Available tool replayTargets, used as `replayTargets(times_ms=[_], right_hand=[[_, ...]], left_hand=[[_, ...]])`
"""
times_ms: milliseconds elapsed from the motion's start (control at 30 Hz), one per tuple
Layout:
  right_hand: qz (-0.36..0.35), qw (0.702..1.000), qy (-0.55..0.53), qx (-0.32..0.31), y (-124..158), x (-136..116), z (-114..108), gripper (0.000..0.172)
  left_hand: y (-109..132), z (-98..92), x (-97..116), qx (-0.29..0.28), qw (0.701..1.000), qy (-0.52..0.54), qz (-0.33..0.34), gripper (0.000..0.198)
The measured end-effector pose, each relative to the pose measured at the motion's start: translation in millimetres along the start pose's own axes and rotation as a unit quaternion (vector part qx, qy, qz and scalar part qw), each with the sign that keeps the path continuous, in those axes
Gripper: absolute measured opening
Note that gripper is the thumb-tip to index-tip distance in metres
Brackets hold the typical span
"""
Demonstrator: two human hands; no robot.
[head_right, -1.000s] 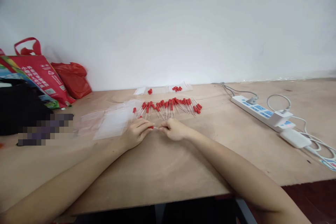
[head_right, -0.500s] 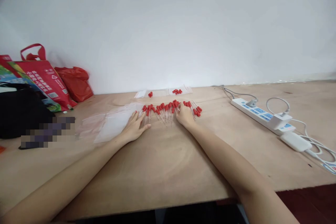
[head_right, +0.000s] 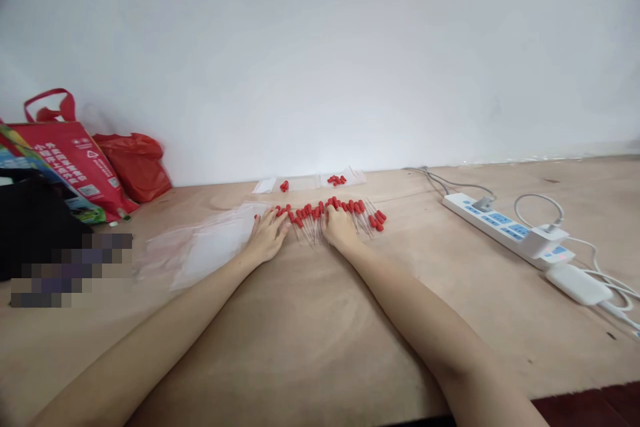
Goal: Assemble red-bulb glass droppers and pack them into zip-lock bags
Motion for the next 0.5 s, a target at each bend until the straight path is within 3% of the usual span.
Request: replayTargets(times_ms=[133,233,300,367,433,500], right_hand=[[-0.036,0.999,0.025,0.016,16.1,8.2,-16.6,0.034],[-0.148,0.989,0.016,0.018,31.9,9.2,-24.6,0.053],[-0.222,0.975,0.017,0.027,41.0,7.5,-25.9,0.070],[-0.259,0.965,0.025,0.036,44.4,5.8,-23.0,0.081],[-0.271,0.961,0.035,0.038,40.9,2.8,-16.5,0.086],[-0.272,0.960,0.044,0.039,32.9,-1.4,-9.3,0.089]], left_hand=[[21.4,-22.4,4.5,0.065,0.996,-0.002,0.062,0.040],[36.8,-48.8,-9.4,0.102,0.993,-0.026,0.050,0.035],[41.2,-69.6,-34.3,0.116,0.991,-0.055,-0.021,0.032],[44.3,-89.7,-70.4,0.118,0.979,-0.083,-0.145,0.030],[48.8,-102.5,-105.7,0.092,0.957,-0.086,-0.261,0.031],[52.6,-103.8,-130.2,0.042,0.945,-0.044,-0.323,0.039]])
Point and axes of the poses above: each hand's wrist, its own y-axis away from the middle knuckle, its own z-axis out of the palm, x = y × z, the point moved 7 cm from there along -y, towards the middle knuckle, and after that the axes turned 13 degrees about y, right-handed, at the moved point
